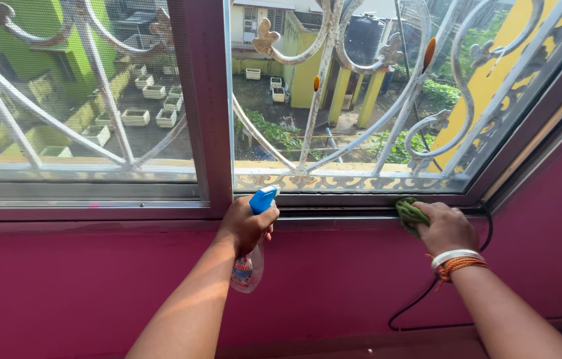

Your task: The person cleans a glass window pane by spraying a liquid from a bottle and wiping the surface with a cloth.

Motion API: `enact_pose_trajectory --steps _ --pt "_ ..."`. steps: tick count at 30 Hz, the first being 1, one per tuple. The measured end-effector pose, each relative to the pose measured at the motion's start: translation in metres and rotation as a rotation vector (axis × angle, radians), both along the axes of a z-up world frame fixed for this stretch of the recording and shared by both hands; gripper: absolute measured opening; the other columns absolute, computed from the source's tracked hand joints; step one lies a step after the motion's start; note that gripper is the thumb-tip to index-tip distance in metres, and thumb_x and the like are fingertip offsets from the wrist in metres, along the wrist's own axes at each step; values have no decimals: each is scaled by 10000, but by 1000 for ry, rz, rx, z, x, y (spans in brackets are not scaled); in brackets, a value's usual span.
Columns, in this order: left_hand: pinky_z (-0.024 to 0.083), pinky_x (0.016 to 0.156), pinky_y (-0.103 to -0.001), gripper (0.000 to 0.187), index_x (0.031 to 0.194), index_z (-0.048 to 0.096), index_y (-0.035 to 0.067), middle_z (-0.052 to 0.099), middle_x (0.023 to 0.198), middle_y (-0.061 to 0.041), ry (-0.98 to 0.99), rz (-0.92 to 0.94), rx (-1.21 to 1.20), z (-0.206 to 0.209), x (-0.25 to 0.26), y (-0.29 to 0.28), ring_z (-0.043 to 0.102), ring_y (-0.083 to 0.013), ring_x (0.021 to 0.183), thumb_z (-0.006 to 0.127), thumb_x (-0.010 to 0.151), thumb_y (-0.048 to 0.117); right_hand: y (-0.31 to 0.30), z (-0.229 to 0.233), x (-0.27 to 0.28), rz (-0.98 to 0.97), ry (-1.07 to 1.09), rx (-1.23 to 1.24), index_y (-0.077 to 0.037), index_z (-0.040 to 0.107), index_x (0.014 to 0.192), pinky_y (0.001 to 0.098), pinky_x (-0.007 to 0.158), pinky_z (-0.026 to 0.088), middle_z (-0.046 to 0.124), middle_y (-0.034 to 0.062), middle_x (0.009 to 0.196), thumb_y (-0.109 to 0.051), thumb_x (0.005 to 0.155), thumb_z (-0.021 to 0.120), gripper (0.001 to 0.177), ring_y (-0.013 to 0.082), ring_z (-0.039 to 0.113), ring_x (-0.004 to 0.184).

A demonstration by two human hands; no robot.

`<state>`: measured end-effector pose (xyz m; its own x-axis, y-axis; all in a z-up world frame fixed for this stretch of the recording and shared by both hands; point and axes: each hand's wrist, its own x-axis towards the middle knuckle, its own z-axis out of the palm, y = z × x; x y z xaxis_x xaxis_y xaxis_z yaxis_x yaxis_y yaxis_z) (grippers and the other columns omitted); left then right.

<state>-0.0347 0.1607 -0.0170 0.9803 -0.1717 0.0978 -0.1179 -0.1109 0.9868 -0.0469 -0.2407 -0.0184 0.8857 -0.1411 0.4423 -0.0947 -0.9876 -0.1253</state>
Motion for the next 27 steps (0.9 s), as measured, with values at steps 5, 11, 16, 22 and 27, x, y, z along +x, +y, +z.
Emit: enact_pose_trajectory --steps 5,11,16,22,27 --pt "536 534 -354 259 813 664 4 660 635 -87 -6 29 15 3 -3 -2 652 -185 543 669 852 260 -7 -1 3 -69 109 -4 -383 693 1286 432 996 533 708 -34 1198 -316 873 727 420 248 647 1166" --pt "557 556 -356 225 828 670 36 656 650 -79 -1 46 50 6 -9 -2 659 -177 566 664 840 261 -87 8 7 -291 157 -25 -436 640 1380 442 982 561 680 -71 1349 -335 911 688 482 265 669 1176" --pt "546 539 -358 253 801 668 15 659 637 -81 -13 60 56 1 -11 -1 655 -175 547 675 853 263 -104 -2 17 -300 163 -33 -424 653 1392 454 979 570 683 -54 1378 -294 911 661 498 286 679 1185" --pt "565 535 -362 223 825 689 46 696 642 -85 -53 59 220 7 0 -28 683 -176 539 672 844 268 -58 3 14 -172 181 -117 -364 735 1249 449 963 574 744 17 1187 -344 941 634 325 309 712 1082" --pt "566 581 -337 196 866 686 65 705 654 -68 -137 -70 306 17 10 -93 700 -159 565 693 869 261 8 -5 0 15 25 -39 -337 714 1224 460 923 560 717 -15 1137 -243 881 633 365 301 665 1072"
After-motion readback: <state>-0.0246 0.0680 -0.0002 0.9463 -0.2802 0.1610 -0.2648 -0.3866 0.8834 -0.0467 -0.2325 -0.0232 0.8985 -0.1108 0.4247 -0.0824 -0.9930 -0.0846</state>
